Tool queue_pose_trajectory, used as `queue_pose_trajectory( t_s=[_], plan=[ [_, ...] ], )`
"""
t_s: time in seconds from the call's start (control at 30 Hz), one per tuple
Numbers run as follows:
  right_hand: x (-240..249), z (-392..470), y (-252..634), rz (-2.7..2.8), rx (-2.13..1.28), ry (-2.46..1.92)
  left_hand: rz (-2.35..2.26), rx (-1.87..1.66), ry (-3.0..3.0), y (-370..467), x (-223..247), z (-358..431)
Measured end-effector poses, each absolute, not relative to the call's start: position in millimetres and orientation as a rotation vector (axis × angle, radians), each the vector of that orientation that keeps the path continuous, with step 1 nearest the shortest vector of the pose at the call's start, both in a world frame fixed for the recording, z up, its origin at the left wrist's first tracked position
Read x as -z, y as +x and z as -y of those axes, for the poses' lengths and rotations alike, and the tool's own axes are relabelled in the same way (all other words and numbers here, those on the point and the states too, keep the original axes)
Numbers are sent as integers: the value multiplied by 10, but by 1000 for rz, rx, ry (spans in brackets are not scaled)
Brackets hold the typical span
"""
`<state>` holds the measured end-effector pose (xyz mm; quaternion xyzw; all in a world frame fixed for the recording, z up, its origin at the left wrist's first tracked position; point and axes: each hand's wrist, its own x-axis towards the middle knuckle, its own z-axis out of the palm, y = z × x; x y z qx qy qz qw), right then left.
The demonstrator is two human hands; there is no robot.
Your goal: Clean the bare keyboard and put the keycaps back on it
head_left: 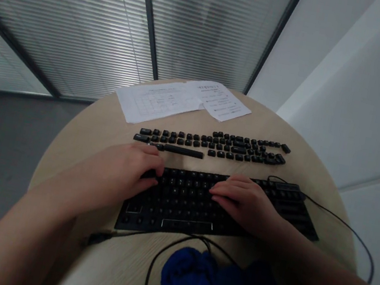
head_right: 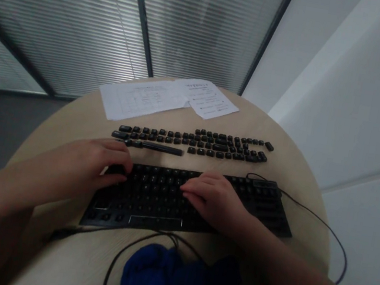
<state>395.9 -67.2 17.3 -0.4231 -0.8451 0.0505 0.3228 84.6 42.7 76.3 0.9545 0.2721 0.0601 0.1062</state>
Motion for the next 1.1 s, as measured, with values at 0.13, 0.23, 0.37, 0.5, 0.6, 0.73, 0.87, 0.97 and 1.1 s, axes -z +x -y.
queue_pose_trajectory(
  t_s=[0.13,0.23,0.37,0.5,0.6,0.73,0.87,0.97,1.1],
  plan=[
    [-100,682,3957,2193,-122,-1092,-676,-162,2786,963,-747,-370],
    [-95,690,3935,2188,-104,-1124,-632,-149,2797,1035,-714,-327],
    [-121,702,3922,2221,-46,-1131,-580,-158,2827,1050,-692,-319],
    [-107,716,3934,2254,62,-1156,-581,-145,2835,1041,-696,-319],
    [-84,715,3936,2237,50,-1146,-583,-163,2836,1044,-685,-312],
    [-94,704,3930,2216,-34,-1135,-580,-172,2841,1052,-670,-313],
    [-129,701,3925,2224,-83,-1162,-554,-171,2854,1054,-674,-327],
    [-164,721,3907,2242,-106,-1190,-554,-168,2841,1054,-681,-331],
    [-240,771,3865,2291,4,-1286,-575,-148,2810,1061,-699,-328]
  ],
)
